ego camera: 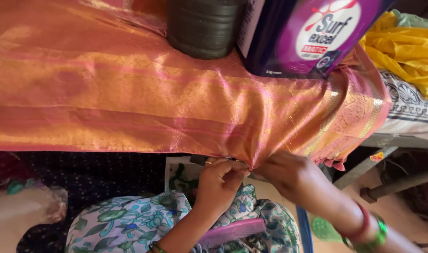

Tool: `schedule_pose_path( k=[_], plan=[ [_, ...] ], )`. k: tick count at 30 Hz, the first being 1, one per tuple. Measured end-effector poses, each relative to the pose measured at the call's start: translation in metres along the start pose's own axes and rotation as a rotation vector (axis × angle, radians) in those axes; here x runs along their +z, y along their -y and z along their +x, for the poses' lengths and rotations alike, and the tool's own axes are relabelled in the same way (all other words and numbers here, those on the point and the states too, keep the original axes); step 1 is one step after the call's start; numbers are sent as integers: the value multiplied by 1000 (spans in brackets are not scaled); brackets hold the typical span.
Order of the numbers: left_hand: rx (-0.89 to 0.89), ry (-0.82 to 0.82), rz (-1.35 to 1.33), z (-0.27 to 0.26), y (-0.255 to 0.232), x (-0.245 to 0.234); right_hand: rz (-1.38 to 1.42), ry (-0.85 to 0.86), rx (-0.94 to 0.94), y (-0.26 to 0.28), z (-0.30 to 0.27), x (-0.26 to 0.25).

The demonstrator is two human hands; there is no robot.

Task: Tying and finishing decorative tassels on the edge of an orange fabric or saree.

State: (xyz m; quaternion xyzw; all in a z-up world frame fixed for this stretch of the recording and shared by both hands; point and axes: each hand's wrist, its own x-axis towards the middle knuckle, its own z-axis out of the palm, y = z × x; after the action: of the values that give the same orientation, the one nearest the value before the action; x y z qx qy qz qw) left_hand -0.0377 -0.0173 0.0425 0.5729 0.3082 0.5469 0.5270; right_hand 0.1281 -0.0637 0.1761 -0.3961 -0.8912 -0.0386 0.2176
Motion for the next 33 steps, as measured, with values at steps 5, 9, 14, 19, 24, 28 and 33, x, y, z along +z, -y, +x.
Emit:
schedule_pose_path(
  k=[5, 9, 14, 19, 24, 28, 33],
  plan=[
    [196, -2, 18, 0, -19, -2, 43, 107, 21, -1, 51, 3],
    [752, -173, 734, -4, -55, -13, -192, 185, 46, -4, 60, 17],
    [566, -132, 494, 7, -3, 1, -33, -119, -19, 2, 31, 14],
    [-470, 229, -621, 3, 55, 7, 274, 71, 512, 13, 2, 21],
    [-456, 129, -555, 5, 28, 2, 109, -17, 366, -19, -31, 26],
    [-139, 83, -313, 8, 53, 0, -32, 28, 4, -3, -19, 15],
    [-81, 88, -56, 6, 16, -7, -43, 81, -58, 5, 34, -1]
  ],
)
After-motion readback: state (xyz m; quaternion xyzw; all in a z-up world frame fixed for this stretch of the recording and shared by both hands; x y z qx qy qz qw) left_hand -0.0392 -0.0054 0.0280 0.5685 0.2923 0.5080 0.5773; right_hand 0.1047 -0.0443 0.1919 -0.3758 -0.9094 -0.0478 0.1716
